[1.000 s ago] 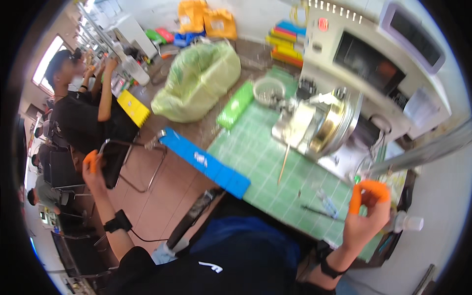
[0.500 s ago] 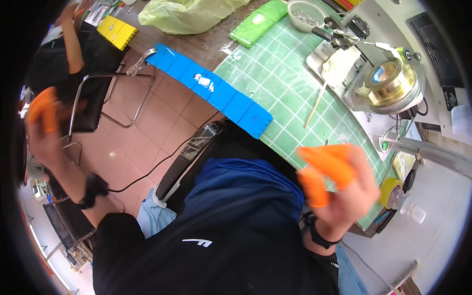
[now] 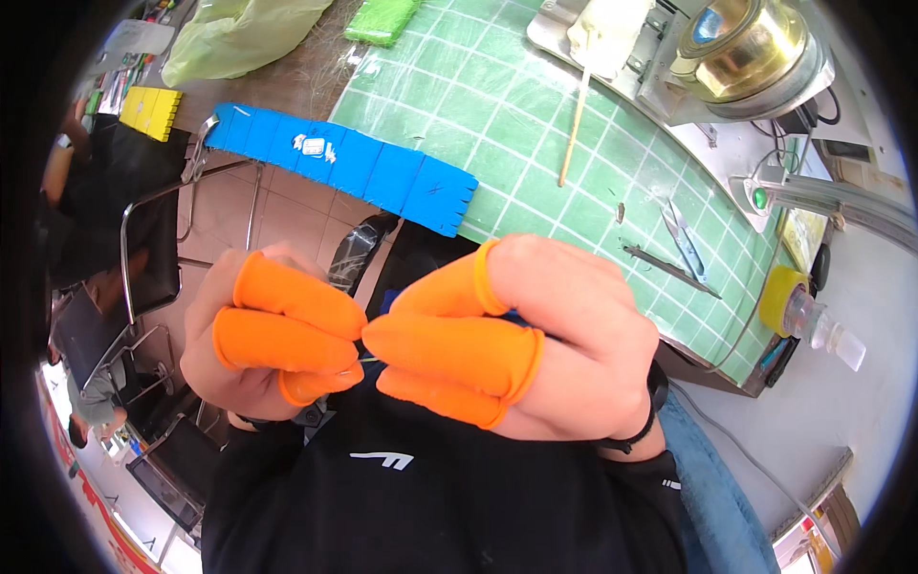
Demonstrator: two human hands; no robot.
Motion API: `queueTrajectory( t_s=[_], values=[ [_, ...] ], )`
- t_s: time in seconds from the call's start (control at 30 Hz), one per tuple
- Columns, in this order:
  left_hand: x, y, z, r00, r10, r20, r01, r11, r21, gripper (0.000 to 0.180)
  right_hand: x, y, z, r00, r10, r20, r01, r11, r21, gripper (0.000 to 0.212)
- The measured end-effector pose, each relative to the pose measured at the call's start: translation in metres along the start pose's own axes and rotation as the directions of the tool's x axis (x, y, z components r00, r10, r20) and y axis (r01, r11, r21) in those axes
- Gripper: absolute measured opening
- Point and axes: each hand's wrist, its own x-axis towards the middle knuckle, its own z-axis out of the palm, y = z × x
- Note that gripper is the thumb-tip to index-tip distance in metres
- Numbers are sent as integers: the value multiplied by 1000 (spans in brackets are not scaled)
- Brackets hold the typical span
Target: The worker uses glue and a manual press to assemble small parts, then organizes them onto a blue storage strip.
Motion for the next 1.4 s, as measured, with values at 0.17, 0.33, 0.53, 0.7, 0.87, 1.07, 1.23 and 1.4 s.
queueTrajectory(
  t_s=[0.17,0.33,0.53,0.7,0.87,1.07,1.23,1.4],
  values=[
    [-1,3,8,999,-3,-34,2,999,-34,25,-8,4,8,999,-24,-29,26,998,58,24],
    [-3,2,14,999,-21,-25,19,997,-79,30,-16,4,10,997,-11,-78,15,999,44,27],
    [-25,7,28,868,-494,-51,390,742,-545,42,-25,21,15,987,-150,-57,141,980,-140,25],
    [-40,1,34,710,-705,0,547,550,-631,28,-39,31,29,995,-94,20,96,980,-174,21],
    [-60,-11,36,644,-765,18,573,467,-674,23,-38,35,37,991,5,134,18,986,-167,21],
    [-63,-32,57,821,-519,-239,532,847,-8,29,-29,50,32,994,114,1,-109,955,-274,38],
    [-54,-48,57,958,-226,-178,281,870,404,33,-28,58,33,970,232,65,-187,894,-408,55],
    [-47,-55,54,946,-254,-203,323,805,497,29,-35,66,38,965,245,95,-174,865,-471,54]
  ],
)
